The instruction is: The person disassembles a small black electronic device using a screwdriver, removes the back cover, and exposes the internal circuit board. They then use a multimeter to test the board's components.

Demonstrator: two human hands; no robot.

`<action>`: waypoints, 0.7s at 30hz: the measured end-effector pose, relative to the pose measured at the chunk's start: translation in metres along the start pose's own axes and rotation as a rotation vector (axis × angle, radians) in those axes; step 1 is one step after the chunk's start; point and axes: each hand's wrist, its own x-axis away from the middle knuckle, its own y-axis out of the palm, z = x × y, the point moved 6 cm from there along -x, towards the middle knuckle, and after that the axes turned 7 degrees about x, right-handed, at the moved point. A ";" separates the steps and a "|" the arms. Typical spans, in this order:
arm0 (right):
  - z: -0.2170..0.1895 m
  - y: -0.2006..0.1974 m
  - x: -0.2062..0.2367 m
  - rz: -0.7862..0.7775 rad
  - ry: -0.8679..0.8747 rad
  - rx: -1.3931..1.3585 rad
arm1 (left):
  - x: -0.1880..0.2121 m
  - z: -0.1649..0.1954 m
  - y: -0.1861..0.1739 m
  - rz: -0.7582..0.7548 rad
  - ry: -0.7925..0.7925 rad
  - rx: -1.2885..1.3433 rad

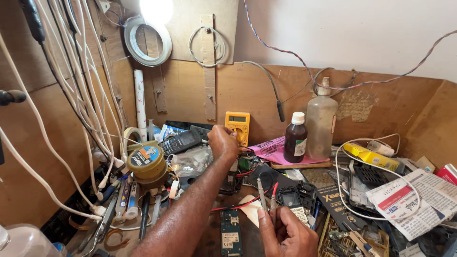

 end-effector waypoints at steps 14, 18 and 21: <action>-0.003 0.000 0.001 -0.011 0.009 0.008 | -0.001 0.002 0.001 0.077 -0.003 0.023; -0.002 0.000 0.001 -0.018 0.010 -0.001 | 0.000 0.006 -0.002 0.096 0.021 0.027; -0.002 0.000 0.001 -0.014 0.013 -0.020 | 0.003 0.011 -0.005 0.092 0.002 0.039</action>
